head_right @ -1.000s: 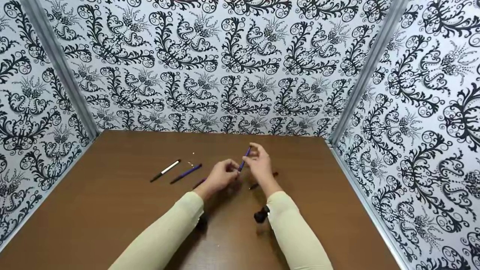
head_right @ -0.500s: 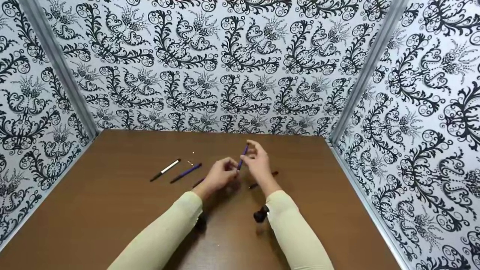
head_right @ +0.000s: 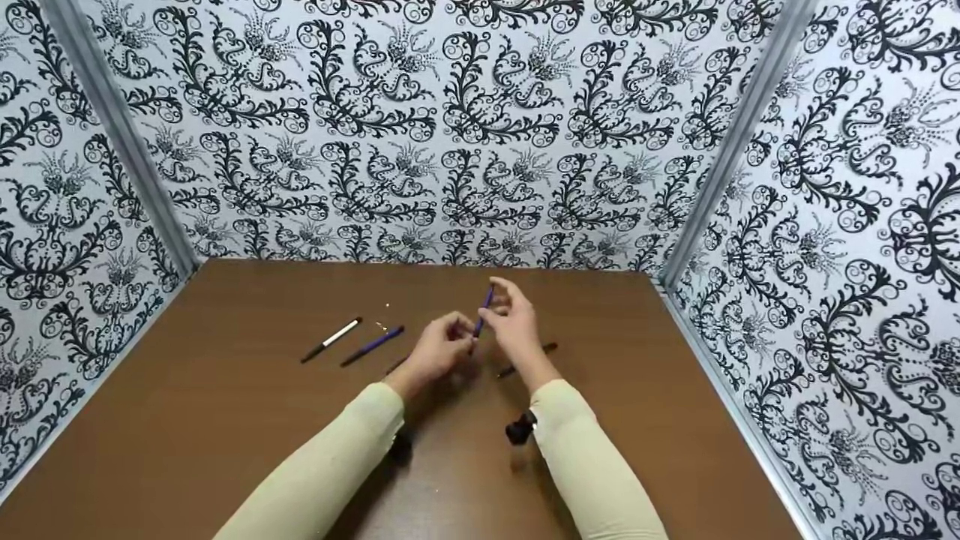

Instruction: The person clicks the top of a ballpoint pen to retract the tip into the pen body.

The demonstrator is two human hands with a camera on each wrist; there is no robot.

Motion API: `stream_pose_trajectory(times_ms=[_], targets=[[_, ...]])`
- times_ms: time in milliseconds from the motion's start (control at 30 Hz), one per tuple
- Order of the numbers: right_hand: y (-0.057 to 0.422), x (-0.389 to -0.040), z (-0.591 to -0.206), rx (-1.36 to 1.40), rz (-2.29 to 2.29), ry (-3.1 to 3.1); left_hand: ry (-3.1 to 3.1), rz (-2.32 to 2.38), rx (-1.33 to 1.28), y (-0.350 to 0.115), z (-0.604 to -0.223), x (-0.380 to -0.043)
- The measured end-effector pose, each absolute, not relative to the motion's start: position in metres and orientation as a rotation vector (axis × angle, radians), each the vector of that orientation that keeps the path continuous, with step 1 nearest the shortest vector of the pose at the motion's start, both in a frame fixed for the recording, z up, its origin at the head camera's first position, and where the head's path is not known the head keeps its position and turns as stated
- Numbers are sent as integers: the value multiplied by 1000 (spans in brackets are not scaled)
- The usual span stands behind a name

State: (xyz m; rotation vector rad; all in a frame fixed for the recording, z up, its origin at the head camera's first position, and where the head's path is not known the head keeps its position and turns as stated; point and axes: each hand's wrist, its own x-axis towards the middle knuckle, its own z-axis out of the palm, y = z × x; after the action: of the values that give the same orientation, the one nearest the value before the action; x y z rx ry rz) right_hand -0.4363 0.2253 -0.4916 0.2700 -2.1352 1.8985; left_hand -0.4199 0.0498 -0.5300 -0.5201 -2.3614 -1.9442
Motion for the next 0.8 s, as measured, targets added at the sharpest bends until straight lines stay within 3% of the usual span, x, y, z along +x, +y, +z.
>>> stream_pose_trajectory(times_ms=[800], targets=[[222, -437, -485, 344, 1794, -2157, -2320, -1929, -538, 49, -526, -422]])
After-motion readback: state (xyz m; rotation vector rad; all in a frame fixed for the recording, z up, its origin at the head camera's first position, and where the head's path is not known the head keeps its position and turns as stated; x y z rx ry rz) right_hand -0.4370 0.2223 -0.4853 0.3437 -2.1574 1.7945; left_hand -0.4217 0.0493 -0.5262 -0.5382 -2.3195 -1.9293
